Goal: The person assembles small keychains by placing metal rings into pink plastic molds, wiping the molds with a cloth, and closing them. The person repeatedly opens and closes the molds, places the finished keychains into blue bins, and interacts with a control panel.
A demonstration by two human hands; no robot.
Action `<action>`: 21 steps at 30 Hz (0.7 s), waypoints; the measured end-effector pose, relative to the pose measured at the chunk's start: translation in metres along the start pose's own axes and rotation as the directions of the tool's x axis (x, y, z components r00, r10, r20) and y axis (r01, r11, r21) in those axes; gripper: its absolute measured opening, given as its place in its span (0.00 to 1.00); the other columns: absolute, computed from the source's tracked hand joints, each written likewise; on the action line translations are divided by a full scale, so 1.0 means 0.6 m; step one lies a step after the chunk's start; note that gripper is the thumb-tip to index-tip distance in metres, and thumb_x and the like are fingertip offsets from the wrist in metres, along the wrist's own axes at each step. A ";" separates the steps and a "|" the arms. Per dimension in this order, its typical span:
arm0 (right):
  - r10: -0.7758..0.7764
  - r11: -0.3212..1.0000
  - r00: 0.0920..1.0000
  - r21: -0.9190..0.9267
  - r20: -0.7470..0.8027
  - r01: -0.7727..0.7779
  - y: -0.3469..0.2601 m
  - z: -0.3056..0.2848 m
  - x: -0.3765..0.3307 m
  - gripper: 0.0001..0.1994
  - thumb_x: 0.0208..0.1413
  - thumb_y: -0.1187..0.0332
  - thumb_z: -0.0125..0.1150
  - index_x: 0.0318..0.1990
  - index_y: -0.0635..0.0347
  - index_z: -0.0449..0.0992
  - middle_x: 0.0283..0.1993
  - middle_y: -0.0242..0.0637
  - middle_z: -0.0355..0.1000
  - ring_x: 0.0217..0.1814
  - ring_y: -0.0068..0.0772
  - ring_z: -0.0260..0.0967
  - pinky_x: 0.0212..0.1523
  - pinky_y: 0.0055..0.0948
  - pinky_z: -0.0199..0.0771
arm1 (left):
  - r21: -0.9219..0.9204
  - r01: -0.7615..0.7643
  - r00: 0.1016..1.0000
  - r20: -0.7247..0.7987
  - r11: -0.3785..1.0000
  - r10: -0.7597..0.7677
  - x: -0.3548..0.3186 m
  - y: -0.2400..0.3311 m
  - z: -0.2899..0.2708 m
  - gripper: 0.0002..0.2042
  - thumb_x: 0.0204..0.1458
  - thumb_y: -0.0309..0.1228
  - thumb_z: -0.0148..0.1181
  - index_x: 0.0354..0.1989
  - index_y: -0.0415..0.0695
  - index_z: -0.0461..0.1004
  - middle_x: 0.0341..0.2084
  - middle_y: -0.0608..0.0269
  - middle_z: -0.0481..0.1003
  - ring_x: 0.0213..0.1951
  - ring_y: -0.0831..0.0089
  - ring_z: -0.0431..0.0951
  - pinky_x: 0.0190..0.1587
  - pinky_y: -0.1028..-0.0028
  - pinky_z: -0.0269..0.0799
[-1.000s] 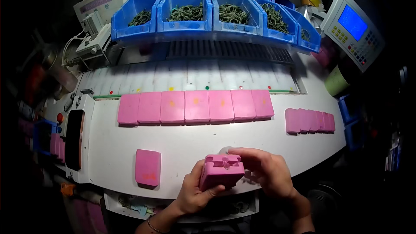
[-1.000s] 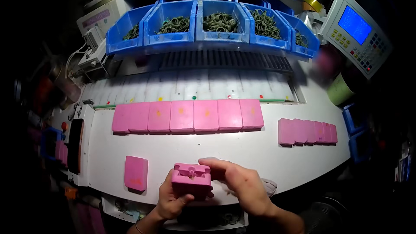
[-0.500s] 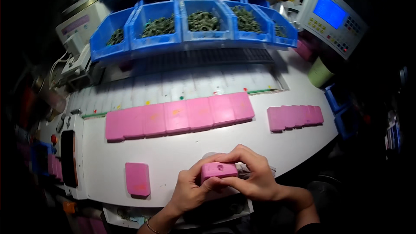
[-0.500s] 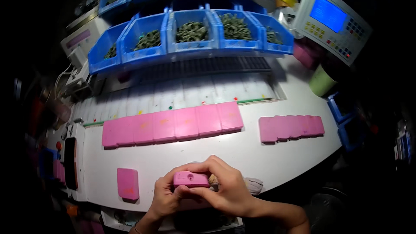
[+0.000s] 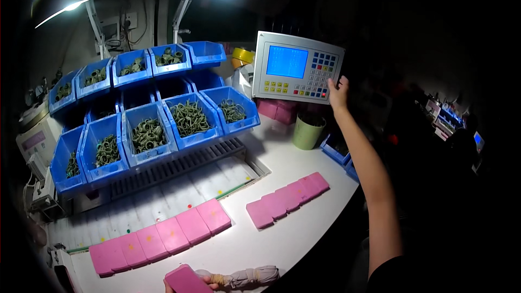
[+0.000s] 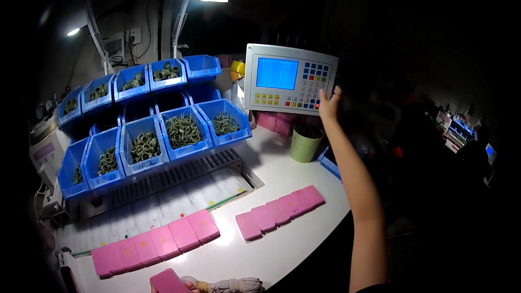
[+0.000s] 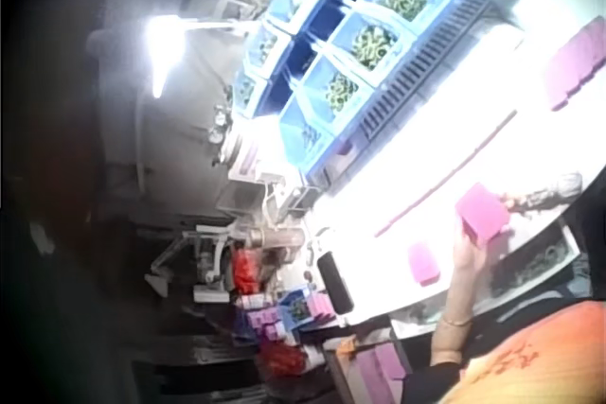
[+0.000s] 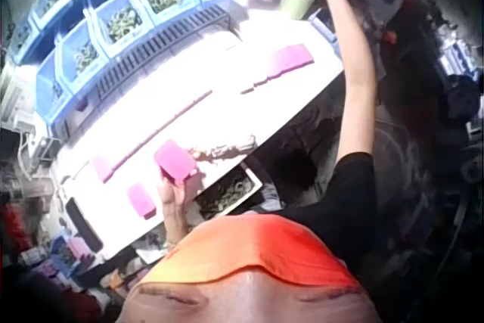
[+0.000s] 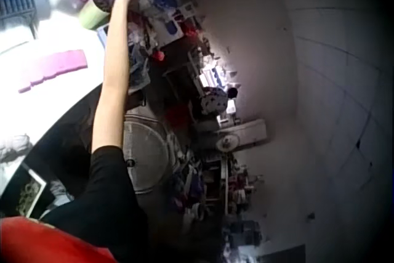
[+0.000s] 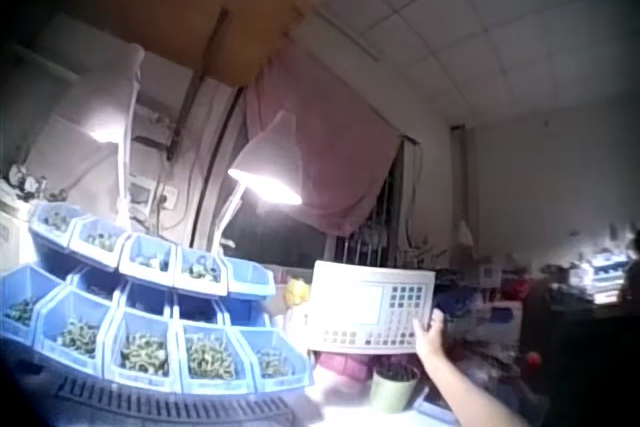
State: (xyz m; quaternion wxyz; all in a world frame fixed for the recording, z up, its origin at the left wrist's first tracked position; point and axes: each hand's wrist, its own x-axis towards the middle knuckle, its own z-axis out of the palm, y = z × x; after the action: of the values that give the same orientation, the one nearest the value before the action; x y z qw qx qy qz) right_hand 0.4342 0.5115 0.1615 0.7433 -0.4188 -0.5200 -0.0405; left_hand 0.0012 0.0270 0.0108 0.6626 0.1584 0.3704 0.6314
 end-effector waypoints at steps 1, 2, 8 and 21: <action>0.068 0.998 0.996 -0.009 0.048 -0.068 0.005 -0.001 0.021 0.22 0.53 0.63 0.60 0.51 0.65 0.64 0.48 0.44 0.68 0.47 0.34 0.66 0.45 0.33 0.67 | -0.009 -0.001 1.000 -0.019 1.000 0.001 -0.005 0.001 -0.008 0.26 0.62 0.46 0.33 0.60 0.39 0.56 0.49 0.48 0.68 0.47 0.55 0.72 0.40 0.57 0.74; 0.208 0.978 0.961 -0.055 0.182 -0.201 -0.005 -0.005 0.033 0.20 0.54 0.62 0.59 0.50 0.65 0.66 0.46 0.43 0.70 0.46 0.33 0.67 0.46 0.34 0.66 | -0.001 -0.004 1.000 0.021 1.000 0.004 -0.002 0.008 -0.011 0.25 0.62 0.45 0.33 0.60 0.39 0.56 0.50 0.48 0.68 0.47 0.55 0.72 0.41 0.57 0.74; 0.252 0.940 0.936 0.168 0.247 -0.298 0.072 0.008 0.093 0.18 0.51 0.58 0.62 0.41 0.62 0.69 0.41 0.36 0.69 0.42 0.29 0.65 0.44 0.33 0.66 | -0.026 -0.024 0.987 0.156 0.999 0.028 -0.016 0.021 -0.047 0.23 0.62 0.41 0.34 0.61 0.38 0.54 0.52 0.48 0.67 0.49 0.54 0.71 0.48 0.55 0.72; 0.296 0.932 0.881 0.091 0.369 -0.352 0.046 0.005 0.104 0.21 0.57 0.61 0.55 0.49 0.71 0.64 0.49 0.52 0.67 0.47 0.46 0.68 0.46 0.43 0.73 | 0.588 -0.532 0.826 0.201 0.609 0.527 -0.051 0.113 -0.017 0.30 0.48 0.16 0.52 0.62 0.29 0.49 0.55 0.44 0.60 0.52 0.59 0.69 0.54 0.55 0.69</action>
State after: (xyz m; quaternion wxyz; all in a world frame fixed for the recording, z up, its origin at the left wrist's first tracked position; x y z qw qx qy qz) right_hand 0.4740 0.5546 0.1963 0.6656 -0.4413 -0.5675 0.2003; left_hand -0.0525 0.0052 0.0587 0.3572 0.4720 0.4908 0.6393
